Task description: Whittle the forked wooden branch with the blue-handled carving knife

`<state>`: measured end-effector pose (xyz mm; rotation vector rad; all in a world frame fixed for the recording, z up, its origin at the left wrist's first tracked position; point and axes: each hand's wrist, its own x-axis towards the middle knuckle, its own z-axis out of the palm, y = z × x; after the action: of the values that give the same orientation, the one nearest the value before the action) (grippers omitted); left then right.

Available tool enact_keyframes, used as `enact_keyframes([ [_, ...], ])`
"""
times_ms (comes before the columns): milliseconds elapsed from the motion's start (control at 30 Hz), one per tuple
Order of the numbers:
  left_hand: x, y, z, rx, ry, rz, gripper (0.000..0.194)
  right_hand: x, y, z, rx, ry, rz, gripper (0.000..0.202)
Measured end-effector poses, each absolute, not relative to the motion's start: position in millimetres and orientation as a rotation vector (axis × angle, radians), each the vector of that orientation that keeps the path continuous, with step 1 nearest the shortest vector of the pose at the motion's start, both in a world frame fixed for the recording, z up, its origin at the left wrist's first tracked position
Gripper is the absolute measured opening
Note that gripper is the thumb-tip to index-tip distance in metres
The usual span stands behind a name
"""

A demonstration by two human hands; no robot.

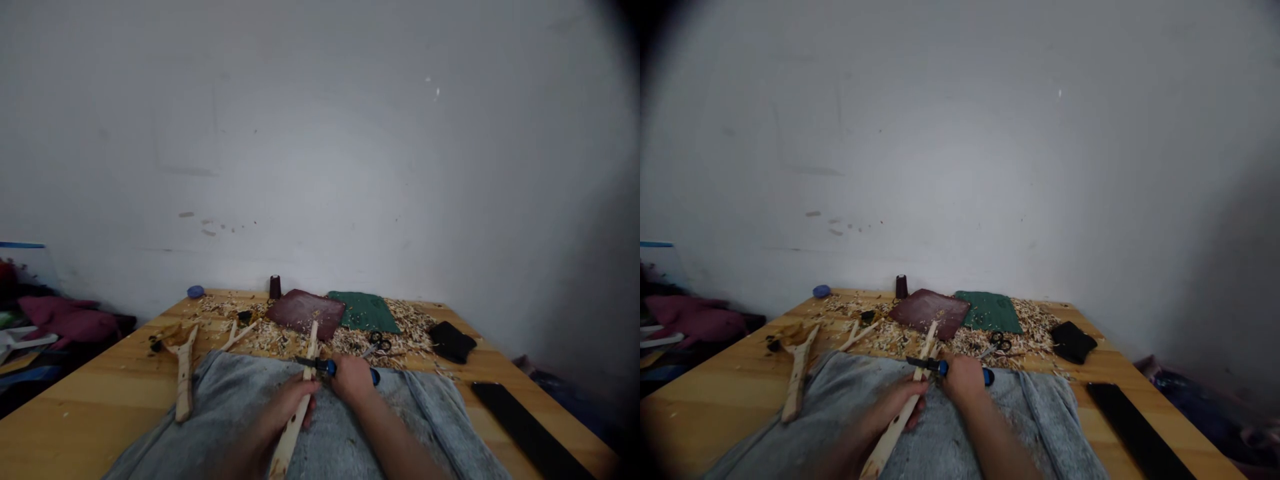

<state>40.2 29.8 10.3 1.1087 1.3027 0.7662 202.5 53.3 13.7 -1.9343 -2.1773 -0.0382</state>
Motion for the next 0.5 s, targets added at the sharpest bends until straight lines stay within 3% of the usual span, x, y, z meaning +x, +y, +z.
enact_keyframes([
  [500, 39.8, 30.2, 9.7, 1.192, 1.183, 0.746, 0.021, 212.0, 59.6, 15.2, -1.985, -2.131, -0.036, 0.024],
])
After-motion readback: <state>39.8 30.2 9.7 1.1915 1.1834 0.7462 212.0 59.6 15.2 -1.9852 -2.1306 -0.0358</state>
